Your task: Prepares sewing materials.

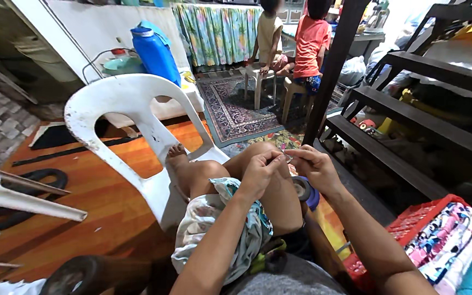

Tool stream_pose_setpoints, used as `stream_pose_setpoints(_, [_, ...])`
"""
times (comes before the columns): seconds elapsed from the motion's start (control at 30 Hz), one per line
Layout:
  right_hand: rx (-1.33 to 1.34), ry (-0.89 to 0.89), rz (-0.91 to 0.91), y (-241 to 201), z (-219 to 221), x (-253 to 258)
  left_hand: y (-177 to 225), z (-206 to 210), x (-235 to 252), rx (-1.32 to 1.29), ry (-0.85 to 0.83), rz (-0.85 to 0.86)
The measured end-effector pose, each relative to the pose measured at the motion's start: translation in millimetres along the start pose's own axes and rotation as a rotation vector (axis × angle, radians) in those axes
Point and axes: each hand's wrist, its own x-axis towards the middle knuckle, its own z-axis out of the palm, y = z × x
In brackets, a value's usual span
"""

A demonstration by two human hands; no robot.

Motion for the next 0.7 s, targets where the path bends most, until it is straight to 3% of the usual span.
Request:
stream_pose_setpoints(0.27, [-0.117, 0.020, -0.062, -3.7, -1.5, 1.5, 1.8, 1.4, -0.1, 0.014, 0.008, -0.010])
stream_pose_setpoints(0.7, [-0.059, -0.032, -0.011, -5.8, -1.9, 2.1, 2.8, 2.7, -0.4, -0.010, 0.022, -0.018])
